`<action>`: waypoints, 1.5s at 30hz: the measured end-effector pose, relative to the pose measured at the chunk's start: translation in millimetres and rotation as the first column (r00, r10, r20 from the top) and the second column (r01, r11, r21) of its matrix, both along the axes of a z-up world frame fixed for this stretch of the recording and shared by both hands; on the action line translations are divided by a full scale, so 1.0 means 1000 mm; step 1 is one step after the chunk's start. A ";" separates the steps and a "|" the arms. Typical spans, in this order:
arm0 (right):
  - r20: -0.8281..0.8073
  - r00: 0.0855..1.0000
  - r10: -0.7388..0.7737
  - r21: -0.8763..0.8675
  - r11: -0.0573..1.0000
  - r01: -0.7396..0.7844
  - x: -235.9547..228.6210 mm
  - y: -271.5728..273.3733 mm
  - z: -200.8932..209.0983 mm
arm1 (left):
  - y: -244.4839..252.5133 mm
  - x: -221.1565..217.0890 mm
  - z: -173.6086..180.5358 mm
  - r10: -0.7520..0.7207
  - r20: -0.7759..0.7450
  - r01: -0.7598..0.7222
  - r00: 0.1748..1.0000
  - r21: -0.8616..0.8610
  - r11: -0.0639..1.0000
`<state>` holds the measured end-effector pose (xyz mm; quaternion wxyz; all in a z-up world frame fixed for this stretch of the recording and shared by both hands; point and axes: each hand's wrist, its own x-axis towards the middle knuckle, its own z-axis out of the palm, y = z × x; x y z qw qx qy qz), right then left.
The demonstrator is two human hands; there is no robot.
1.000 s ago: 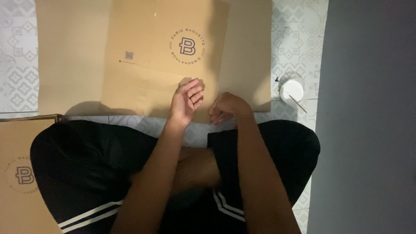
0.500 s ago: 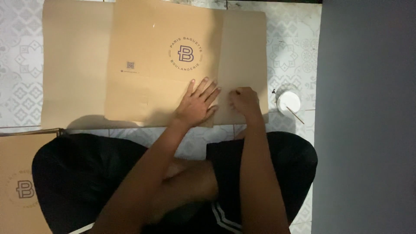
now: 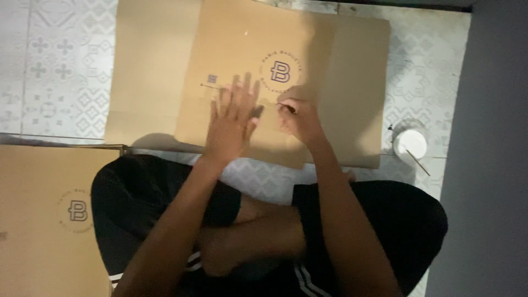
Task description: The person prepares cardboard packaging by hand on the floor, folding the edges of a cardboard sheet and then stacking it onto others.
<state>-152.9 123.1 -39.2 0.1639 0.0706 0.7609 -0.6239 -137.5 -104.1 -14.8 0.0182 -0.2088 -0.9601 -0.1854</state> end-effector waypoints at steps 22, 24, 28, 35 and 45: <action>0.250 0.962 0.113 -0.245 0.968 -0.050 -0.156 -0.118 -0.022 | -0.025 -0.028 -0.049 0.163 0.257 -0.182 0.953 0.054 0.982; 0.321 0.943 0.090 -0.296 0.955 0.010 -0.171 -0.116 -0.028 | -0.020 -0.027 -0.054 0.189 0.198 -0.190 0.962 -0.015 0.982; 0.376 0.927 -0.018 -0.167 0.982 0.087 -0.199 -0.125 -0.032 | -0.022 -0.028 -0.060 0.201 0.245 -0.195 0.948 -0.047 0.980; 0.378 0.925 -0.033 -0.197 0.974 0.115 -0.257 -0.120 -0.052 | -0.025 -0.033 -0.064 0.142 0.249 -0.141 0.958 -0.022 0.990; 0.234 0.966 -0.113 0.048 0.993 0.104 -0.310 -0.114 -0.036 | -0.027 -0.044 -0.029 0.131 0.467 -0.159 0.874 0.022 0.987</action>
